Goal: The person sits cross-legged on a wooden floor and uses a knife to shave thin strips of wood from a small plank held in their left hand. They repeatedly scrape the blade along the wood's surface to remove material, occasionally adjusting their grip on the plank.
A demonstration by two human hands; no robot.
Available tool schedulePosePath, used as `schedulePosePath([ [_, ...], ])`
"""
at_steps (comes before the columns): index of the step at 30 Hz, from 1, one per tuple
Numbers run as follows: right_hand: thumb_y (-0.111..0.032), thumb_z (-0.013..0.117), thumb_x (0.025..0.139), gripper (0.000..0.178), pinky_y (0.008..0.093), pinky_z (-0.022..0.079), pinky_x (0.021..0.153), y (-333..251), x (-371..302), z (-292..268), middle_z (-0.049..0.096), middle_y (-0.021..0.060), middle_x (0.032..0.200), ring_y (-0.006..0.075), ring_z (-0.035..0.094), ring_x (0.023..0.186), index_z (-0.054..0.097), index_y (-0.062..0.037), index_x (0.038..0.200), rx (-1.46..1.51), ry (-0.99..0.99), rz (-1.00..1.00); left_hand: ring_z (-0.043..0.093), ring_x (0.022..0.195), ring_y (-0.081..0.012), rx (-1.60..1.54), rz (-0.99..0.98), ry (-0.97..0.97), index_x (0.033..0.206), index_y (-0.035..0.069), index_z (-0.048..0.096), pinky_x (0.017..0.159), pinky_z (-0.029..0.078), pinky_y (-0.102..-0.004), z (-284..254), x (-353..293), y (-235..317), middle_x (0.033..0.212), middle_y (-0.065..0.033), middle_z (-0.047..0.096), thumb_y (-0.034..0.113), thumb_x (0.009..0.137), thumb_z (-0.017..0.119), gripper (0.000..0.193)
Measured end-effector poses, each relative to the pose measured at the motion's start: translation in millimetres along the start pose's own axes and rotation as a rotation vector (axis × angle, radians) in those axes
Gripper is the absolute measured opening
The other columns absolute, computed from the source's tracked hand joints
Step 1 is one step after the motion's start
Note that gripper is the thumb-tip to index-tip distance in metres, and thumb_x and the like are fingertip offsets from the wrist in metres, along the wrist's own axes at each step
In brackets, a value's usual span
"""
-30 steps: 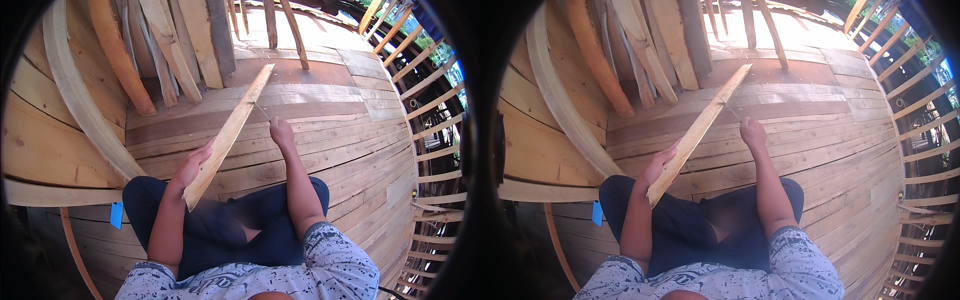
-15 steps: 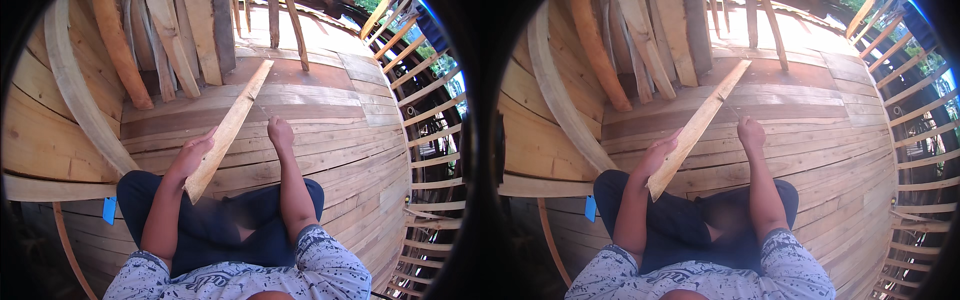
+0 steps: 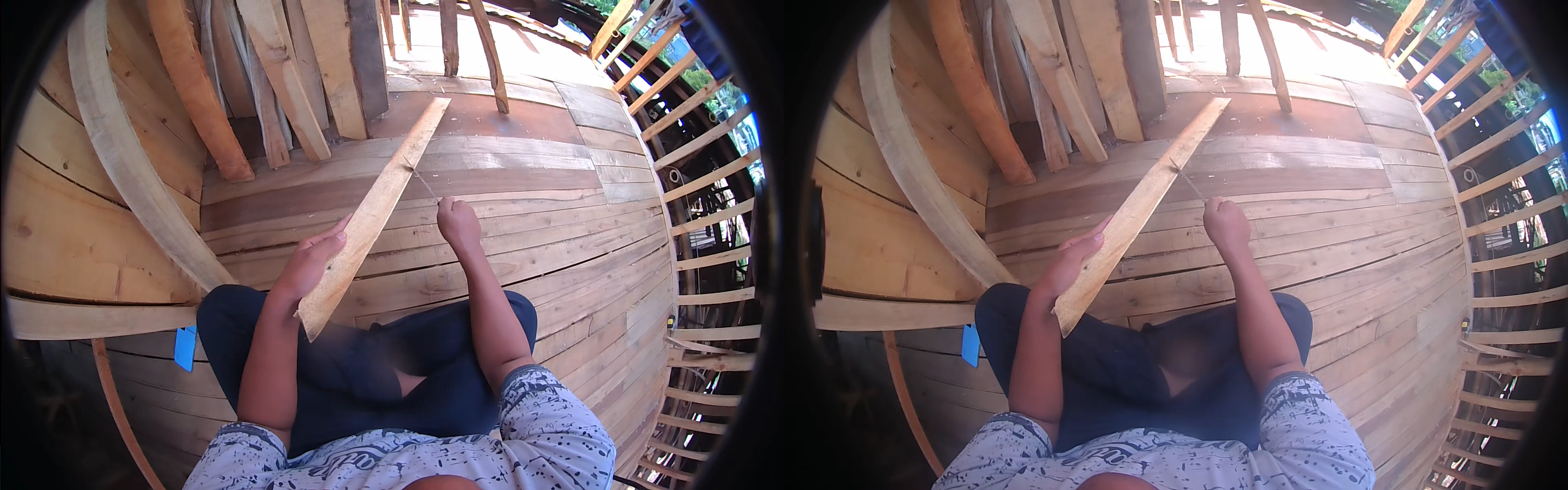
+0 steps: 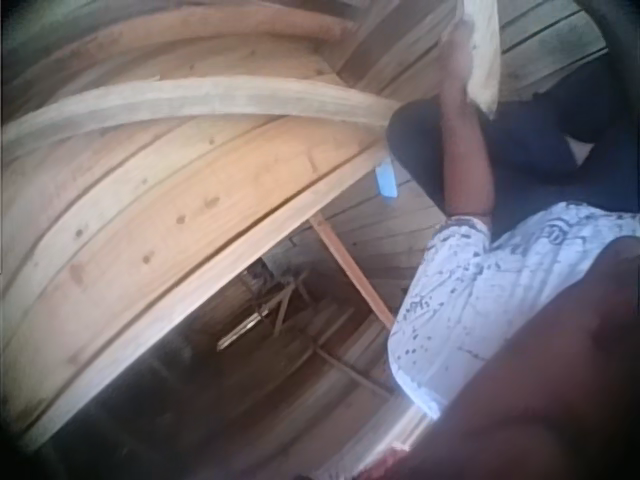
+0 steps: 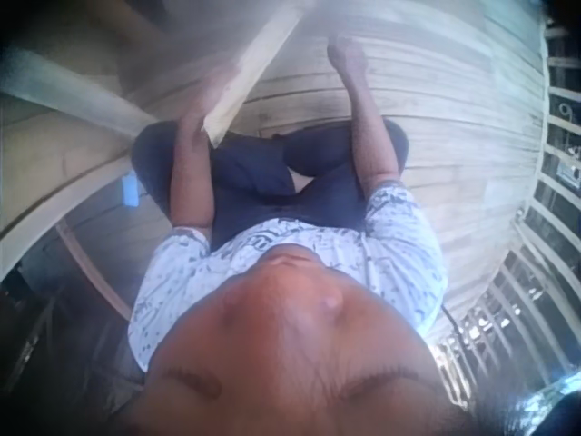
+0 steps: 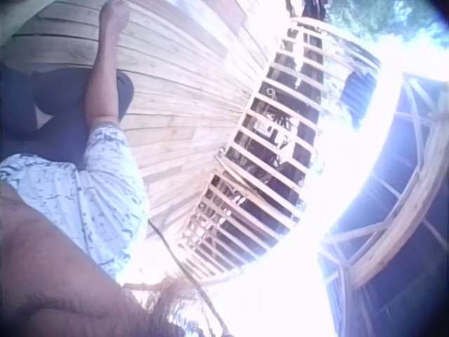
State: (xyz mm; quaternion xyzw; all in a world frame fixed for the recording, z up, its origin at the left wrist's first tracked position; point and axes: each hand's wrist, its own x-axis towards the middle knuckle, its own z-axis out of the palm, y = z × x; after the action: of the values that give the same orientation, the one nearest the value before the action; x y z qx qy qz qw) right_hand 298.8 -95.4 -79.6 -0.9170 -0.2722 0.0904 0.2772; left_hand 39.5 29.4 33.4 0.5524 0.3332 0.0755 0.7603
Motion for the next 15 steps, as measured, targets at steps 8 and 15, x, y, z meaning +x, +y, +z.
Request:
schedulePosePath([
  [8,-0.027,0.045,0.096,0.050,0.0513,0.046,0.055,-83,-61,-13,0.055,0.0226,0.052,0.0404,0.058,0.049,0.063,0.0009,0.058,0.180,-0.102,-0.429,0.040,0.046,-0.0085,-0.384,-0.213,-0.039,0.156,0.022,0.031,0.039,0.034,-0.0225,7,-8,-2,0.065,-0.0010,0.047,0.035,0.104,0.042,0.054],
  [15,-0.025,0.048,0.094,0.050,0.0496,0.044,0.048,-59,-39,8,0.051,0.0205,0.047,0.0394,0.054,0.043,0.059,-0.0015,0.051,0.192,0.125,-0.468,0.038,0.048,-0.0079,-0.432,-0.217,-0.071,0.153,0.025,0.034,0.041,0.034,-0.0226,18,15,-7,0.067,0.0004,0.044,0.035,0.106,0.040,0.049],
])
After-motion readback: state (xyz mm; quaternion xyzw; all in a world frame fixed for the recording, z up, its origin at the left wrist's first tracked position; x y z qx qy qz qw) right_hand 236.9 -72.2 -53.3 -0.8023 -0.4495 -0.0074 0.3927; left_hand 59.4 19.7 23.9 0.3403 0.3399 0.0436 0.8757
